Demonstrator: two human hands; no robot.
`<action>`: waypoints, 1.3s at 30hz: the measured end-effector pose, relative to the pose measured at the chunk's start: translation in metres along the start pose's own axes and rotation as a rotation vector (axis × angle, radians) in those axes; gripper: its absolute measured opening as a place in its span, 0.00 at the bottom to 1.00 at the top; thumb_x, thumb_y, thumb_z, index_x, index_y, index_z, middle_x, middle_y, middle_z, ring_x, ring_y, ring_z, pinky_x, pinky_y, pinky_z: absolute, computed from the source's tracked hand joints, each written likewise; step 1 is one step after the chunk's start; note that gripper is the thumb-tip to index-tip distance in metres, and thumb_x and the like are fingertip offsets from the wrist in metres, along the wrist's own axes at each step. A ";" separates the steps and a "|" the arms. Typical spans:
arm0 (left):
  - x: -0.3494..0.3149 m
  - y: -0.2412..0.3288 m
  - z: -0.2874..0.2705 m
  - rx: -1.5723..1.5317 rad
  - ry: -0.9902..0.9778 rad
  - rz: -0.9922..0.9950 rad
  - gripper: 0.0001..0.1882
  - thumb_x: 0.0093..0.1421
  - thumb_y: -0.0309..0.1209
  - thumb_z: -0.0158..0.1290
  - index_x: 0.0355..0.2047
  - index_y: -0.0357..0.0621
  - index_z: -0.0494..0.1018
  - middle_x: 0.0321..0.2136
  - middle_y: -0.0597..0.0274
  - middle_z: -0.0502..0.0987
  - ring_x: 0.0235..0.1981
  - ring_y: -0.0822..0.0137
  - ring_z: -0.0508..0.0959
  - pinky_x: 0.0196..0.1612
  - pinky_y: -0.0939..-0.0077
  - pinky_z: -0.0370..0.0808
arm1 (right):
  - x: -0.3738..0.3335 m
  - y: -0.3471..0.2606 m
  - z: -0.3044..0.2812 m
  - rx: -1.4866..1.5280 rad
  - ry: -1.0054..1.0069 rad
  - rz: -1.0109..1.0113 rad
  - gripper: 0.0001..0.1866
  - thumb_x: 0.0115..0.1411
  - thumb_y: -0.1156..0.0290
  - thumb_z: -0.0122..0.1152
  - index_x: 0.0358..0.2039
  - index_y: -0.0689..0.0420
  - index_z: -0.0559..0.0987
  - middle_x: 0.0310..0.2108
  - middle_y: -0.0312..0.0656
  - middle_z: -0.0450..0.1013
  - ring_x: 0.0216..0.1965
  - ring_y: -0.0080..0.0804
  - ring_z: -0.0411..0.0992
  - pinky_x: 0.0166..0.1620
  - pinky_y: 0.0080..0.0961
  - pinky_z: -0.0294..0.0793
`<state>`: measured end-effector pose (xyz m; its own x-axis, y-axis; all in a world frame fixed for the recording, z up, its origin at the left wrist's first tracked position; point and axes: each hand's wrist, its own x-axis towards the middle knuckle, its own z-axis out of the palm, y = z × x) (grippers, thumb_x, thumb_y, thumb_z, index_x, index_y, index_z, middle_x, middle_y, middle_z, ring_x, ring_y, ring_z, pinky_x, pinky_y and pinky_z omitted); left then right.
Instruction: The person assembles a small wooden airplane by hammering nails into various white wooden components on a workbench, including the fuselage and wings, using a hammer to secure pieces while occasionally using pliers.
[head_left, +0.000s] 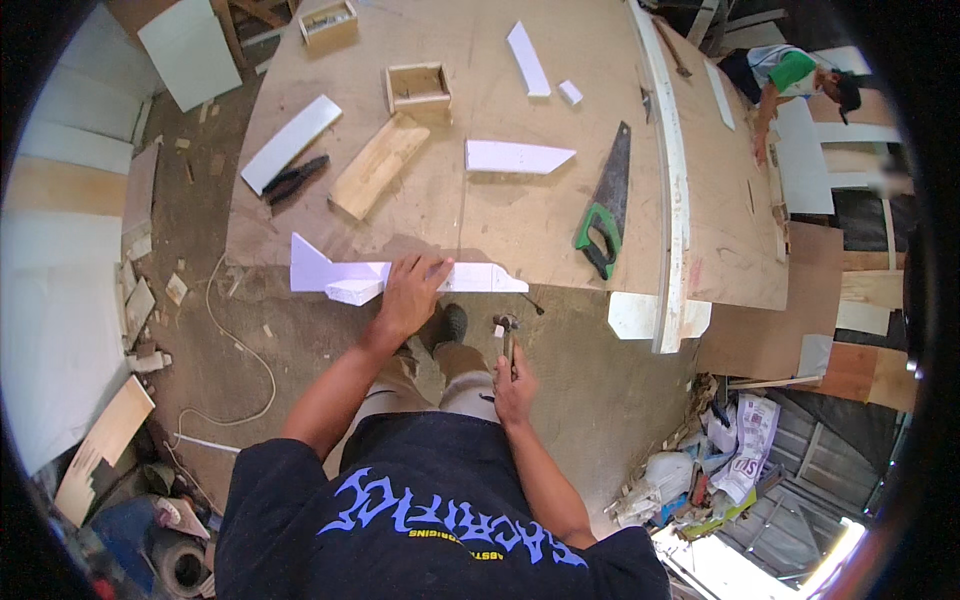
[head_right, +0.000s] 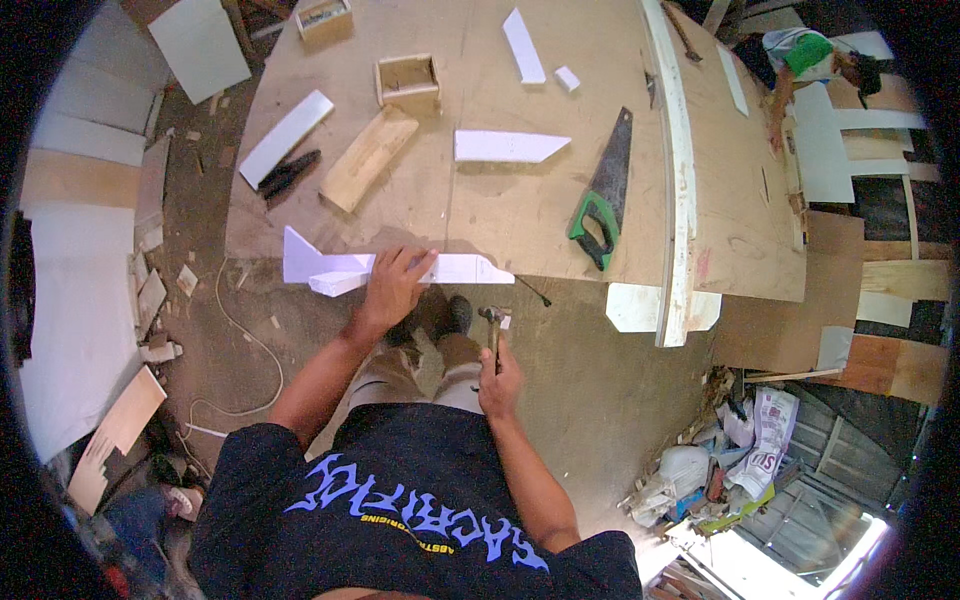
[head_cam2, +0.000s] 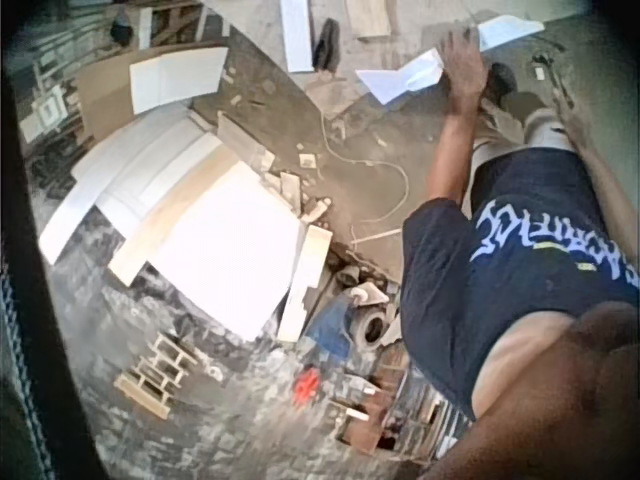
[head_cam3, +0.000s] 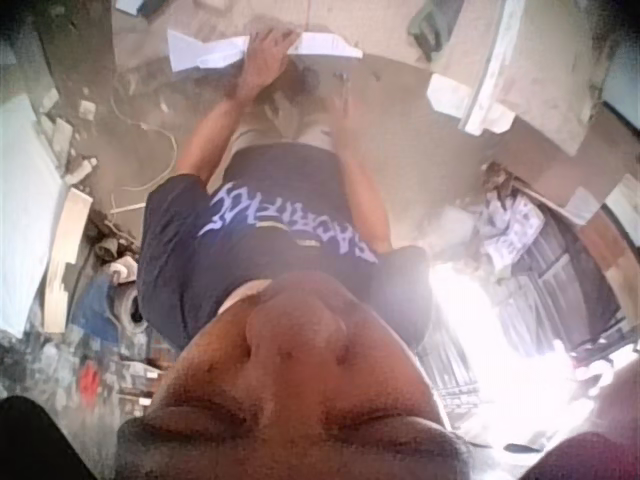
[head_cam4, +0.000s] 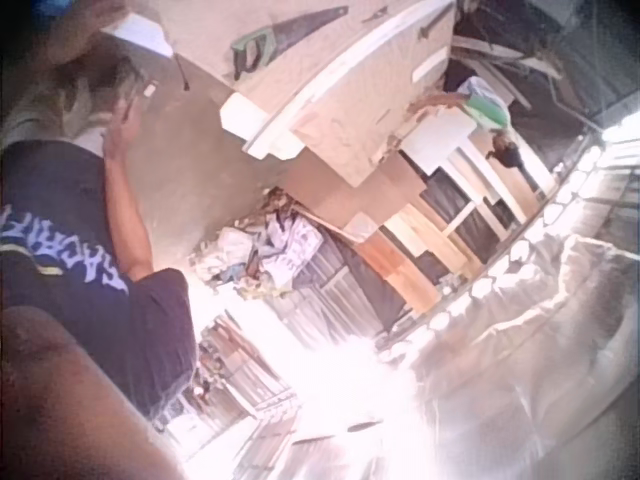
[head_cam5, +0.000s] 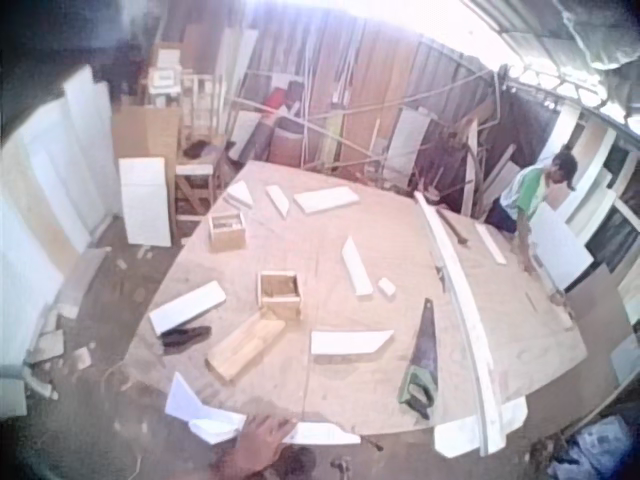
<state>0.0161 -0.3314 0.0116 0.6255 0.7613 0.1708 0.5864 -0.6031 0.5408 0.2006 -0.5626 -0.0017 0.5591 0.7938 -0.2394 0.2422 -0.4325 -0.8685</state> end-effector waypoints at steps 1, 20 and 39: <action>-0.001 0.002 -0.007 -0.005 0.019 -0.004 0.36 0.50 0.27 0.68 0.62 0.47 0.75 0.53 0.58 0.76 0.54 0.50 0.74 0.58 0.51 0.70 | 0.001 -0.002 -0.002 0.018 0.004 0.006 0.25 0.73 0.68 0.59 0.69 0.56 0.72 0.29 0.31 0.72 0.23 0.14 0.64 0.24 0.18 0.66; 0.009 -0.016 0.030 0.090 0.125 -0.116 0.27 0.56 0.31 0.62 0.58 0.53 0.79 0.51 0.58 0.77 0.56 0.52 0.75 0.61 0.55 0.69 | 0.205 -0.144 0.072 -0.069 -0.134 -0.158 0.21 0.69 0.61 0.64 0.55 0.62 0.78 0.30 0.47 0.78 0.32 0.38 0.76 0.38 0.34 0.75; 0.019 0.040 0.044 0.152 0.323 -0.596 0.27 0.50 0.24 0.64 0.53 0.54 0.84 0.49 0.61 0.79 0.54 0.56 0.77 0.58 0.60 0.74 | 0.464 -0.284 0.249 -0.646 -0.473 -0.538 0.12 0.62 0.68 0.64 0.43 0.60 0.78 0.39 0.61 0.80 0.44 0.63 0.80 0.46 0.57 0.79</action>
<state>0.0743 -0.3513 0.0006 0.0037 0.9915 0.1303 0.8626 -0.0691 0.5012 0.1937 0.0350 0.0259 -0.0975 0.9836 -0.1519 0.8415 0.0000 -0.5402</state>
